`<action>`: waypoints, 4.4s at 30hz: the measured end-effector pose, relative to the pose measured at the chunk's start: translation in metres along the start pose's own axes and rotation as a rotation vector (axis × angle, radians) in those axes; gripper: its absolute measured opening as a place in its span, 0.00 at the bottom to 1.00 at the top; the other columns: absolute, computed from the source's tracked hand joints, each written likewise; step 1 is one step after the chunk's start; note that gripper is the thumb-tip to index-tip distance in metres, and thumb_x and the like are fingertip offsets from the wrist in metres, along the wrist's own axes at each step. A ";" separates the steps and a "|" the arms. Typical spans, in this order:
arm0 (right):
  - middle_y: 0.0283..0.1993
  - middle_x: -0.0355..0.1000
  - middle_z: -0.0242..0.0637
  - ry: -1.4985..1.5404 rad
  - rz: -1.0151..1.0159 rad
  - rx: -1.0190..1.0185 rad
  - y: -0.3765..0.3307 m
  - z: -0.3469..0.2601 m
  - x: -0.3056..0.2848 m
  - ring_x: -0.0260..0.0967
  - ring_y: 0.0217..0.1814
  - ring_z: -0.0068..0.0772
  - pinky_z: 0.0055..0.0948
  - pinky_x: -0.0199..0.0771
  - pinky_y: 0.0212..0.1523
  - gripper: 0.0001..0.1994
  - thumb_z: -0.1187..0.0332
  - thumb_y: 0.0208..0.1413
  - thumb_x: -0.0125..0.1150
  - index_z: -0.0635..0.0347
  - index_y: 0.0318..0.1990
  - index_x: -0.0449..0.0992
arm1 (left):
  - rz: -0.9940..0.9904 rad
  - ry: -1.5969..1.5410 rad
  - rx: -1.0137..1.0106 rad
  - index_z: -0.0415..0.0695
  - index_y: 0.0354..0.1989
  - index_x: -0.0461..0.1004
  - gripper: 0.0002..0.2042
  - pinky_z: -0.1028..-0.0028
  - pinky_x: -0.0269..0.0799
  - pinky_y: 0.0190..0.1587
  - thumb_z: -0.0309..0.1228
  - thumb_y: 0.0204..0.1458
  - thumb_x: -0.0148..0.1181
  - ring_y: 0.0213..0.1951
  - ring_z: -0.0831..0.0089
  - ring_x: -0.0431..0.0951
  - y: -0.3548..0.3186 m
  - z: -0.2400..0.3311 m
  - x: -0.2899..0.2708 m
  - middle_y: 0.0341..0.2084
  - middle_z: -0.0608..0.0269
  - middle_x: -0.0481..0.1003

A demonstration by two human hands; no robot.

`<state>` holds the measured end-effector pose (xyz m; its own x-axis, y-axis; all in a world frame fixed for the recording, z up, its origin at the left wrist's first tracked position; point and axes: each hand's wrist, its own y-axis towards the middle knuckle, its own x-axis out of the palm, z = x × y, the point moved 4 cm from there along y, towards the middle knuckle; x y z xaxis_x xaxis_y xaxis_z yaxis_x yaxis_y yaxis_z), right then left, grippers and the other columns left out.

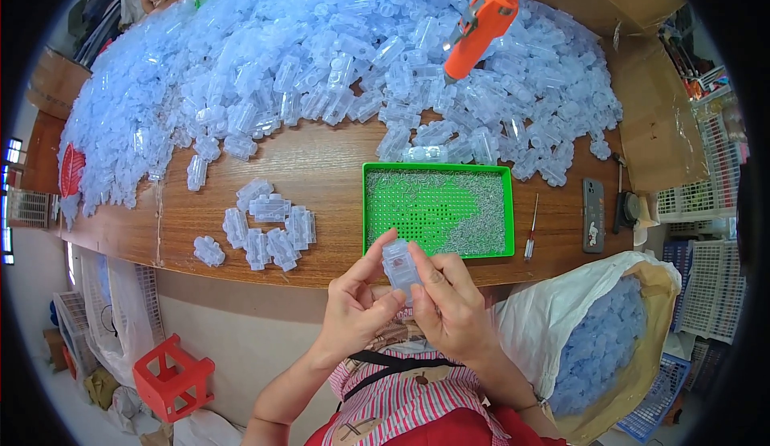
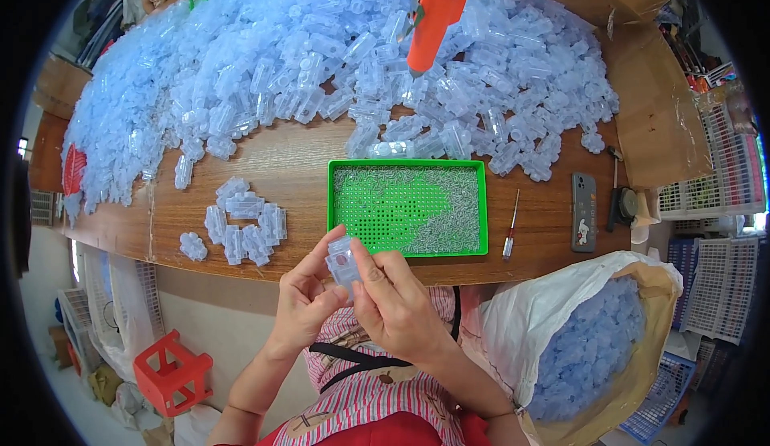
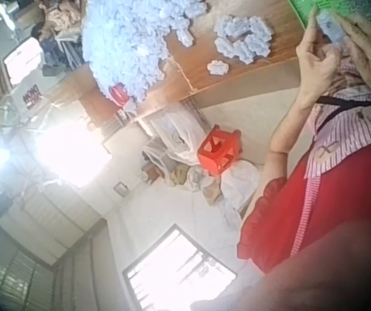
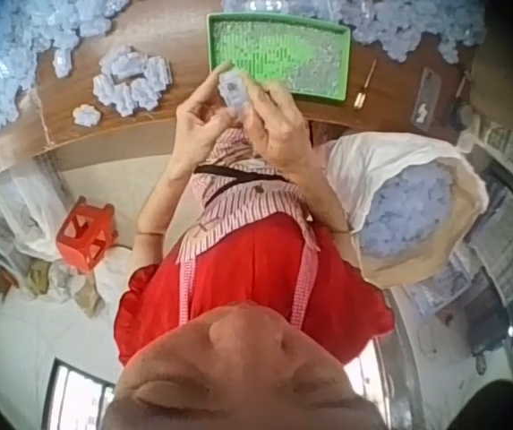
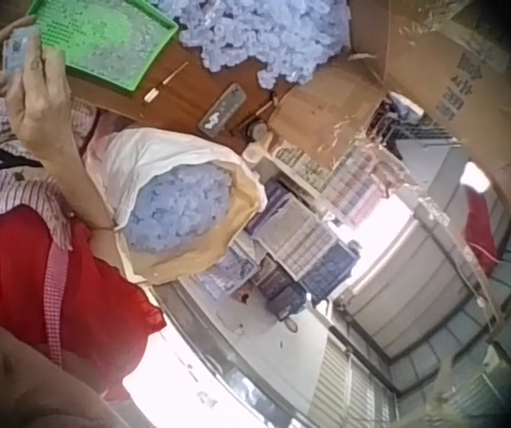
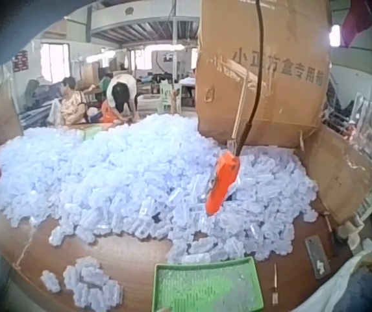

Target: The person picks up plastic components, uses a power screwdriver to drive screws from a tray into them, and sets the finished pieces aside on the table.

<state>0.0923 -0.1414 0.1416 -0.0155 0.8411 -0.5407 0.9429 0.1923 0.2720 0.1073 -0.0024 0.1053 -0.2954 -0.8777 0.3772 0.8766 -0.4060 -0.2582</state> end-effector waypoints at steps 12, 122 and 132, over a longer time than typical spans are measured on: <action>0.46 0.62 0.45 -0.389 0.052 0.255 -0.005 0.050 -0.012 0.56 0.51 0.46 0.39 0.56 0.54 0.18 0.67 0.50 0.61 0.61 0.48 0.70 | 0.320 0.941 0.068 0.45 0.67 0.46 0.40 0.73 0.72 0.34 0.29 0.45 0.61 0.34 0.70 0.74 0.001 0.019 -0.049 0.43 0.52 0.68; 0.36 0.73 0.35 0.690 0.746 -0.140 -0.114 -0.013 -0.101 0.70 0.43 0.31 0.32 0.69 0.43 0.11 0.65 0.60 0.49 0.59 0.44 0.74 | -1.115 1.651 0.745 0.40 0.45 0.72 0.18 0.66 0.67 0.54 0.24 0.42 0.54 0.52 0.61 0.68 0.028 -0.090 -0.020 0.47 0.57 0.71; 0.49 0.68 0.29 1.077 0.701 -1.136 -0.165 -0.145 -0.137 0.66 0.47 0.27 0.35 0.64 0.43 0.18 0.62 0.58 0.47 0.36 0.56 0.63 | -1.236 1.495 0.957 0.37 0.45 0.70 0.18 0.68 0.60 0.60 0.28 0.43 0.52 0.59 0.61 0.62 0.029 -0.094 -0.013 0.51 0.56 0.68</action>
<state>-0.1094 -0.2150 0.2855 -0.3828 0.7578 0.5284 0.1828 -0.4985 0.8474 0.1006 -0.0266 0.0090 -0.2904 -0.0247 -0.9566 -0.2123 -0.9731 0.0895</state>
